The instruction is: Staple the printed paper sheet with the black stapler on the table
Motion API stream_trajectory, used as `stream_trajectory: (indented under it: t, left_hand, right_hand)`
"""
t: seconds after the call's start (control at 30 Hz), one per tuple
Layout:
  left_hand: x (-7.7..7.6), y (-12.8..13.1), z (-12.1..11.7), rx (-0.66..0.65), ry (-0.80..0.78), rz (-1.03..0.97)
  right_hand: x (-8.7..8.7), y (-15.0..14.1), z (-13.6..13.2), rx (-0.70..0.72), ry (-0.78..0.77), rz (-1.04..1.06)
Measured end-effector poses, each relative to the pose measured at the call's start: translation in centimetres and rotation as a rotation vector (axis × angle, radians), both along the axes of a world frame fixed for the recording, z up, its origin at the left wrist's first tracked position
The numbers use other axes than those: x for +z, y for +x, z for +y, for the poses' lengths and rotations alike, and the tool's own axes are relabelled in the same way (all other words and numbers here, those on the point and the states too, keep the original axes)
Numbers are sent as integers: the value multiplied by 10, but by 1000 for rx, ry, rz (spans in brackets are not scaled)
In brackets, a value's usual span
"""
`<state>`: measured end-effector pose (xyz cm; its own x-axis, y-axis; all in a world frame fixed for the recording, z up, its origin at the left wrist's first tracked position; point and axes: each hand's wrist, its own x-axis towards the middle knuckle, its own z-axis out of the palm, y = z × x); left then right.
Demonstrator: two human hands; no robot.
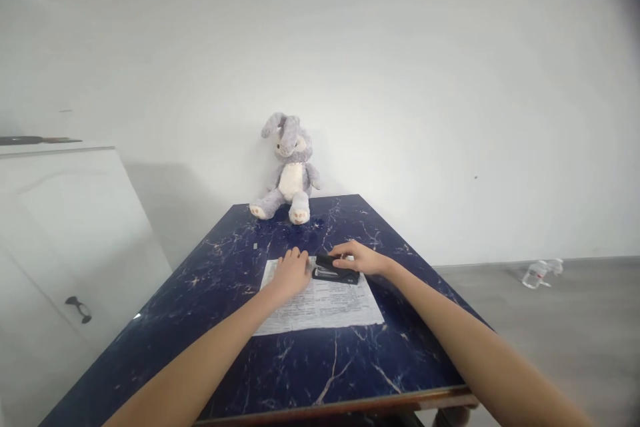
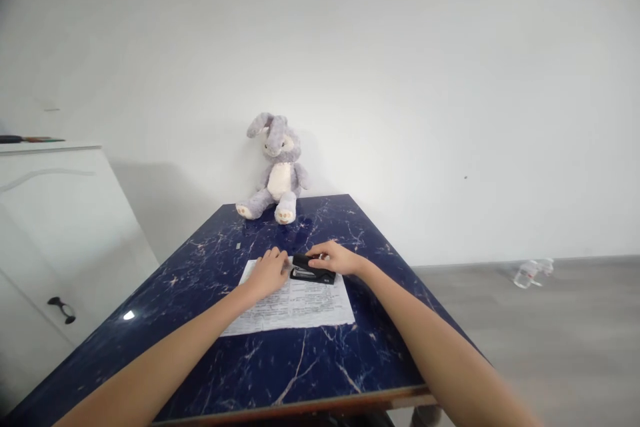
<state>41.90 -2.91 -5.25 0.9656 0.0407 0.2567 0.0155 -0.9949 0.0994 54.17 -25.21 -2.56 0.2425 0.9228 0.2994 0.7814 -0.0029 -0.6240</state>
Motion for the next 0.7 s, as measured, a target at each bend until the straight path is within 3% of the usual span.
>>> stream_trajectory:
  t: [0.07,0.23,0.43,0.5,0.6,0.7]
  left_hand:
    - [-6,2,-2,14,-15,-73]
    - [-19,4,1,-192,-147,-113]
    - [-22,2,1,-105,-61,-72]
    - [-20,4,4,-90,-11,-63]
    - [-16,8,9,-72,33,-53]
    - [-12,10,12,-70,11,-94]
  right_hand:
    - [3,0,-2,34,-20,-1]
    - [7,-2,-4,63,-63,-26]
    - [9,-6,-3,53,-49,-115]
    - [9,2,-8,-60,4,-69]
    - [7,19,-19,-352,85,-58]
    - [3,35,-32,-552,45,-157]
